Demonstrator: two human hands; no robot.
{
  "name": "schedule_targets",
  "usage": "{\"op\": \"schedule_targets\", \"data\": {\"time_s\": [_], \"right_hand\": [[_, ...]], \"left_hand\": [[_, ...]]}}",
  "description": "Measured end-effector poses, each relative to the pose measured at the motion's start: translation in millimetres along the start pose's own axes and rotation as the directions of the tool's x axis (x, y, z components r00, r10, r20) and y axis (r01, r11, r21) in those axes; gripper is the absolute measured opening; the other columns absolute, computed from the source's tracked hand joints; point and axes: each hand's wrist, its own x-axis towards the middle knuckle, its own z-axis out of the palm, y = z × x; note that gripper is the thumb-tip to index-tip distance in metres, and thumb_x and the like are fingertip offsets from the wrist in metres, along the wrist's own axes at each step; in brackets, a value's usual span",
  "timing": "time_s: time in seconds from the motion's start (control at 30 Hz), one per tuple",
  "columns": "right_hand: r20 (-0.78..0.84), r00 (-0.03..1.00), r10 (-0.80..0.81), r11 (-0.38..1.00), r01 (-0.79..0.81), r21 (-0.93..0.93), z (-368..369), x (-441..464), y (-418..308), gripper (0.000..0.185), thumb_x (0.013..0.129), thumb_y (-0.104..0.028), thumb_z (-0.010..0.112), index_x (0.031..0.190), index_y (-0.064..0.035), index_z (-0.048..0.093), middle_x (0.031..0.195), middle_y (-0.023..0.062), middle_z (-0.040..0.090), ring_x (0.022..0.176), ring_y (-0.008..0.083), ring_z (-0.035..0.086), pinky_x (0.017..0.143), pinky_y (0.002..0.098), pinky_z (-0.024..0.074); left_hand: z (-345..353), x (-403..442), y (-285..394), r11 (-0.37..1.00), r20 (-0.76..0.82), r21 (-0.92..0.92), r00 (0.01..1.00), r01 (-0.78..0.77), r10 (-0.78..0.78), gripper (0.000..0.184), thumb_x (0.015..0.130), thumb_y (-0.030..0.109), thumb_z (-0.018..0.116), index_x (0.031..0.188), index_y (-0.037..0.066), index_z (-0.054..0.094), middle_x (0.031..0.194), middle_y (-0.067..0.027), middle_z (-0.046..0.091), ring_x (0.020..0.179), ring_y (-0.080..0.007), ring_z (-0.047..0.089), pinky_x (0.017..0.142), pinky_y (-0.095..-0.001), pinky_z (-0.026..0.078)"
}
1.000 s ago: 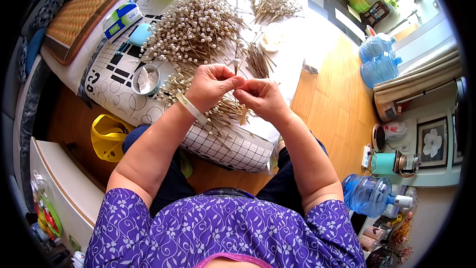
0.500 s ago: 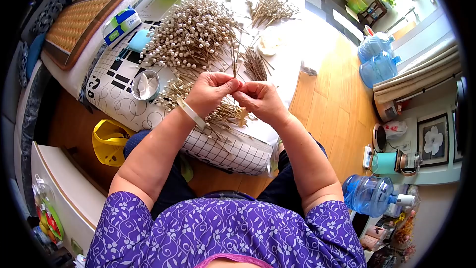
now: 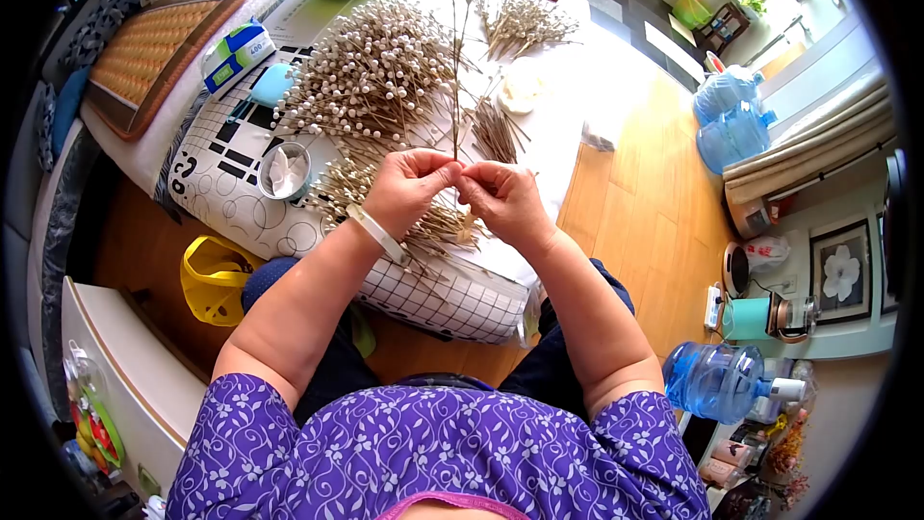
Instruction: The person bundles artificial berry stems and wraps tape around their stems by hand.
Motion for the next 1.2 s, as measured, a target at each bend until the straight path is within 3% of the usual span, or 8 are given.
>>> {"op": "schedule_targets", "data": {"time_s": [0.07, 0.2, 0.3, 0.37, 0.4, 0.53, 0.63, 1.2], "right_hand": [[-0.006, 1.0, 0.019, 0.999, -0.019, 0.031, -0.5, -0.3, -2.8, 0.014, 0.081, -0.011, 0.059, 0.08, 0.0024, 0.062, 0.058, 0.0039, 0.057, 0.053, 0.0046, 0.05, 0.049, 0.0212, 0.0417], [0.05, 0.995, 0.089, 0.995, -0.091, 0.029, -5.7, -1.0, -1.5, 0.015, 0.081, -0.012, 0.059, 0.081, 0.0024, 0.062, 0.059, 0.0037, 0.058, 0.054, 0.0052, 0.052, 0.049, 0.0208, 0.0426], [0.16, 0.975, 0.157, 0.97, -0.182, 0.159, -18.1, -3.4, -4.7, 0.016, 0.083, -0.014, 0.058, 0.081, 0.0017, 0.061, 0.062, 0.0025, 0.058, 0.054, 0.0052, 0.052, 0.05, 0.0202, 0.0427], [0.369, 0.859, 0.355, 0.924, -0.382, 0.0, -34.0, -3.0, -10.7, 0.016, 0.083, -0.014, 0.058, 0.082, 0.0014, 0.061, 0.064, 0.0015, 0.058, 0.056, 0.0053, 0.052, 0.052, 0.0201, 0.043], [0.395, 0.861, 0.32, 0.934, -0.356, 0.02, -40.1, -1.9, 0.8, 0.018, 0.083, -0.016, 0.059, 0.087, 0.0016, 0.061, 0.065, 0.0015, 0.059, 0.059, 0.0056, 0.052, 0.054, 0.0203, 0.0435], [0.127, 0.984, 0.121, 0.95, -0.152, 0.273, -36.5, 2.7, -15.1, 0.026, 0.08, -0.02, 0.064, 0.098, 0.0001, 0.061, 0.078, 0.002, 0.061, 0.069, 0.0062, 0.053, 0.061, 0.0192, 0.0436], [0.043, 0.993, 0.11, 0.851, -0.116, 0.513, -19.5, 7.7, -4.9, 0.017, 0.079, -0.015, 0.064, 0.09, -0.0013, 0.062, 0.071, 0.0012, 0.06, 0.058, 0.0028, 0.046, 0.048, 0.0161, 0.0359], [0.014, 0.998, 0.054, 0.944, -0.056, 0.325, -16.1, 11.1, -2.1, 0.017, 0.08, -0.012, 0.062, 0.069, -0.0017, 0.055, 0.062, -0.004, 0.052, 0.059, 0.0022, 0.042, 0.051, 0.0187, 0.0349]], "left_hand": [[-2.0, 2.5, 1.1, 0.996, -0.013, 0.089, 1.0, -0.007, 0.008, 0.01, 0.081, 0.004, 0.058, 0.086, -0.004, 0.061, 0.081, -0.0072, 0.063, 0.073, -0.0098, 0.058, 0.068, -0.0215, 0.047], [-4.8, 3.9, 2.6, 0.949, -0.036, 0.31, 0.996, -0.063, 0.077, 0.01, 0.084, 0.003, 0.054, 0.085, -0.004, 0.06, 0.075, -0.0048, 0.061, 0.066, -0.0075, 0.054, 0.062, -0.0203, 0.046], [-3.8, 3.9, 8.9, 0.938, -0.047, 0.334, 0.992, -0.092, 0.113, 0.011, 0.086, 0.003, 0.051, 0.086, -0.004, 0.059, 0.072, -0.0033, 0.059, 0.064, -0.0066, 0.052, 0.06, -0.0191, 0.044], [-4.3, 1.5, 10.9, 0.921, -0.019, 0.382, 0.995, -0.082, 0.097, 0.011, 0.086, 0.003, 0.05, 0.086, -0.004, 0.06, 0.073, -0.0033, 0.059, 0.064, -0.0063, 0.052, 0.06, -0.0184, 0.044], [-3.6, 0.5, 11.3, 0.927, -0.027, 0.371, 0.996, -0.065, 0.08, 0.011, 0.086, 0.002, 0.05, 0.087, -0.004, 0.059, 0.074, -0.003, 0.059, 0.065, -0.0062, 0.052, 0.061, -0.0184, 0.044], [7.1, -4.6, 11.4, 0.949, 0.041, 0.31, 0.998, -0.063, 0.053, 0.011, 0.085, 0.002, 0.051, 0.088, -0.004, 0.059, 0.078, -0.004, 0.06, 0.067, -0.0062, 0.053, 0.062, -0.0182, 0.045], [15.0, -8.0, 7.6, 0.963, 0.08, 0.264, 0.996, -0.062, 0.042, 0.011, 0.085, 0.002, 0.052, 0.089, -0.004, 0.059, 0.078, -0.0041, 0.06, 0.067, -0.0063, 0.053, 0.062, -0.0183, 0.045], [7.0, -10.7, 7.3, 0.976, 0.152, 0.206, 0.983, 0.066, -0.098, 0.01, 0.083, 0.004, 0.056, 0.088, -0.003, 0.06, 0.078, -0.0025, 0.061, 0.07, -0.0058, 0.054, 0.065, -0.0194, 0.046]]}}
